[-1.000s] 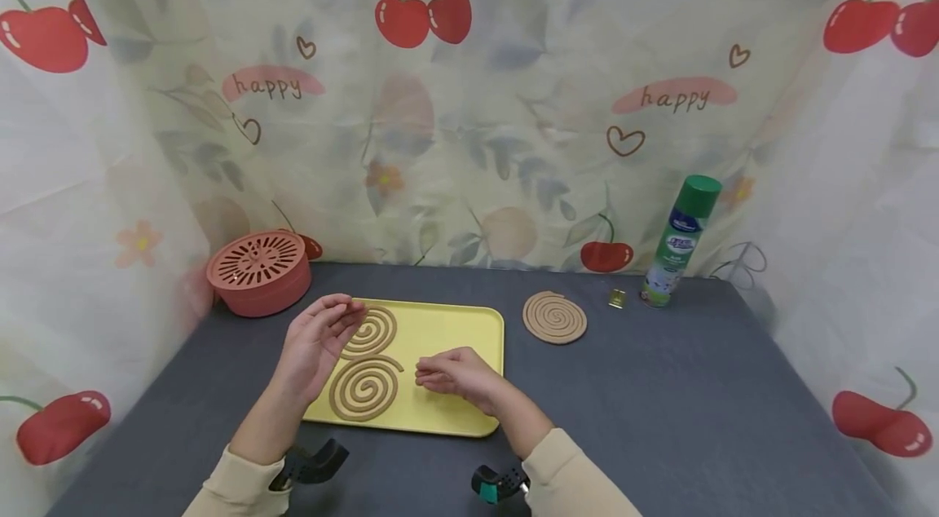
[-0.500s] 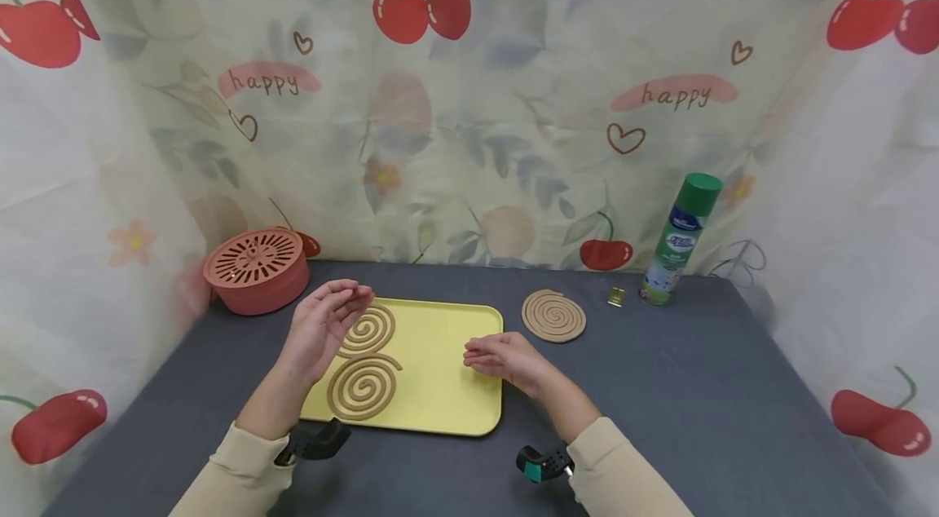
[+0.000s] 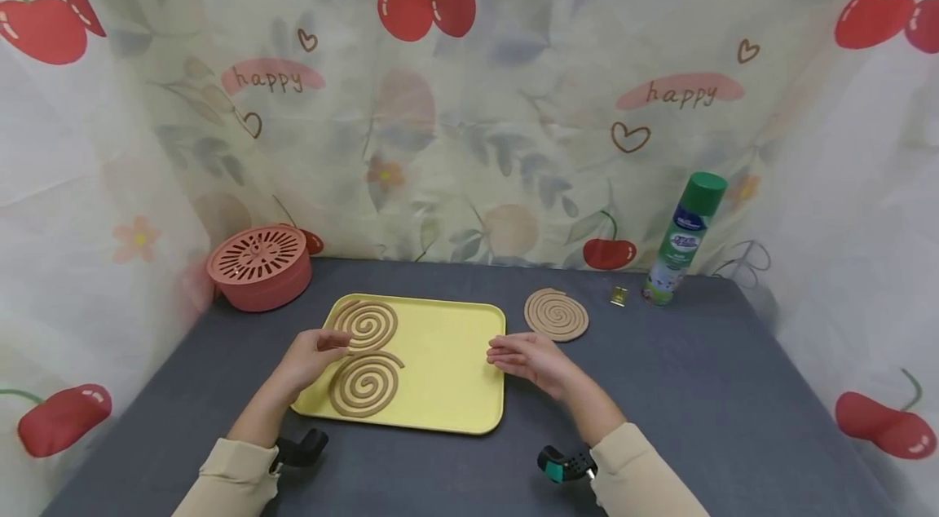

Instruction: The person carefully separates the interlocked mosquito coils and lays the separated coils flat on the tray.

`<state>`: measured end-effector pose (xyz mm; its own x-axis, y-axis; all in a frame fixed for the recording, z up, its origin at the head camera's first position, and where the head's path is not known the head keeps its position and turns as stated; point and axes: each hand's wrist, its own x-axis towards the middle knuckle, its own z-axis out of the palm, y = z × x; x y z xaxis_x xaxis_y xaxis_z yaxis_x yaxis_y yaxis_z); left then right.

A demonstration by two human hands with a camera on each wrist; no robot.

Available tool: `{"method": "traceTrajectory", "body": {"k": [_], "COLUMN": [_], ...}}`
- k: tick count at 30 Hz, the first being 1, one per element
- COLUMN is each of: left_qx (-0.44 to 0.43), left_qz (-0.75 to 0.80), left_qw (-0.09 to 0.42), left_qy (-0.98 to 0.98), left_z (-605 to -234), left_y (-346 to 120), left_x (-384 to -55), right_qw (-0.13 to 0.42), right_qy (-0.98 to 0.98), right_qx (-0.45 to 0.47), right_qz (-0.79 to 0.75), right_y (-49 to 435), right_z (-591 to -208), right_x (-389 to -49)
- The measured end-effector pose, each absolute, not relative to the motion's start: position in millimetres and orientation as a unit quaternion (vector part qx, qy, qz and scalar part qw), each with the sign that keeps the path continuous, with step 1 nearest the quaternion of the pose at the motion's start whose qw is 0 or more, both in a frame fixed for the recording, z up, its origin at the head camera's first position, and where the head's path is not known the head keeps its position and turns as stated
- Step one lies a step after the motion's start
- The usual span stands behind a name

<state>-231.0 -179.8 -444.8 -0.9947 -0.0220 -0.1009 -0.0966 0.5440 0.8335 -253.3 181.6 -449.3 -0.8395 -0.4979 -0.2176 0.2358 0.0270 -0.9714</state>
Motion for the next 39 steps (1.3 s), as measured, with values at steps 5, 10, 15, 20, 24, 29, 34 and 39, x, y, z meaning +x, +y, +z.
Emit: {"method": "traceTrajectory", "body": {"k": [5,10,15,20,24,29,34,39], "left_qx": [-0.035,-0.019,-0.004,0.028,0.066,0.098,0.12,0.11], "left_qz": [0.432,0.423,0.41,0.405,0.447,0.502,0.563,0.596], "left_qw": [0.045,0.036,0.035,0.005,0.043,0.125,0.191,0.217], "left_qy": [0.9,0.905,0.912,0.914,0.891,0.85,0.796,0.765], "left_z": [-455,-458,-454,-434,-417,-412,-419,-420], "left_y": [-177,-168,-157,-134,-100,-54,-15,20], "left_x": [-233,-235,-238,-246,-263,-290,-316,-333], "right_qw": [0.258,0.253,0.255,0.241,0.216,0.205,0.191,0.14], "right_qy": [0.649,0.641,0.633,0.644,0.663,0.689,0.693,0.725], "right_qx": [-0.087,-0.081,-0.08,-0.068,-0.038,-0.013,-0.004,0.025], "right_qz": [-0.71,-0.72,-0.727,-0.723,-0.715,-0.695,-0.695,-0.674], "right_y": [192,203,216,231,245,258,265,269], "right_z": [-449,-448,-445,-440,-438,-441,-443,-447], "right_x": [-254,-255,-257,-263,-274,-287,-297,-307]}}
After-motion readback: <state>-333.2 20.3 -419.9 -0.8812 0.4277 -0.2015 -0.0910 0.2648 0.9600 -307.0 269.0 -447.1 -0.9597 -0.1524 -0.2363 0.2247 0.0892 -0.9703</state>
